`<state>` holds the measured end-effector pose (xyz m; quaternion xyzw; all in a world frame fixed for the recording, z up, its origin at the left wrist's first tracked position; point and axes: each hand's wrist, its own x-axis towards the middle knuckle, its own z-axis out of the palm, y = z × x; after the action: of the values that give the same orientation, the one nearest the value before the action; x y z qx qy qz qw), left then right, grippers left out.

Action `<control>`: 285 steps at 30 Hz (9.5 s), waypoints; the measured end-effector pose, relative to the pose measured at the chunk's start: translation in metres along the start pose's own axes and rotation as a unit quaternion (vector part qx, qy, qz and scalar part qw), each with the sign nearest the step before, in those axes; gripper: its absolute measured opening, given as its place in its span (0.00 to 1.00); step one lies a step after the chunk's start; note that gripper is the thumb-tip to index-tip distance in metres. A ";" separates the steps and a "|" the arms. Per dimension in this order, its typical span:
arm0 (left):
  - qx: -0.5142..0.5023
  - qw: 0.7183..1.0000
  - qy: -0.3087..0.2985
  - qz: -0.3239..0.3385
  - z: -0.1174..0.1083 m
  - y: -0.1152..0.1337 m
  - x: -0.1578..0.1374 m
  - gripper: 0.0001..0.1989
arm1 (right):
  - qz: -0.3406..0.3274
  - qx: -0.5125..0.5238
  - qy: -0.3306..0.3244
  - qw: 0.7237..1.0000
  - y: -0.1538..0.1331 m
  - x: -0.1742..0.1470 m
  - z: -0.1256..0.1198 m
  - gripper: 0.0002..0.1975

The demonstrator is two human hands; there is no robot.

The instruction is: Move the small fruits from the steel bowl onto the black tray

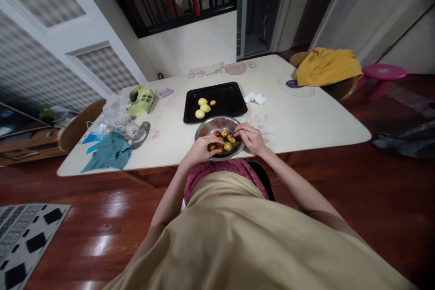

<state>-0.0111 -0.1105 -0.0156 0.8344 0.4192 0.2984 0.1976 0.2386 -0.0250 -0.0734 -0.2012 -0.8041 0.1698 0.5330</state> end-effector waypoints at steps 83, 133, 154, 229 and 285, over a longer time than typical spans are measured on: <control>0.011 0.969 0.236 0.065 0.018 -0.029 -0.024 0.18 | 0.028 0.037 -0.188 0.981 -0.020 0.042 -0.011 0.12; 0.025 0.972 0.230 0.049 0.017 -0.029 -0.025 0.21 | 0.034 0.047 -0.303 0.951 -0.032 0.036 -0.019 0.09; 0.022 0.973 0.227 0.041 0.016 -0.029 -0.025 0.22 | 0.053 -0.060 -0.247 0.966 -0.015 0.030 -0.021 0.12; 0.079 0.953 0.214 -0.199 -0.041 -0.148 0.078 0.17 | -0.003 -0.047 0.000 0.999 0.014 -0.001 -0.005 0.21; -0.061 0.940 0.335 -0.028 0.018 -0.052 -0.014 0.19 | 0.002 -0.059 -0.096 0.994 0.040 0.087 0.003 0.14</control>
<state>-0.0363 -0.0937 -0.0642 0.6602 0.4653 0.5802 0.1047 0.2106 0.0530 -0.0248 -0.2169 -0.8597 0.1414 0.4402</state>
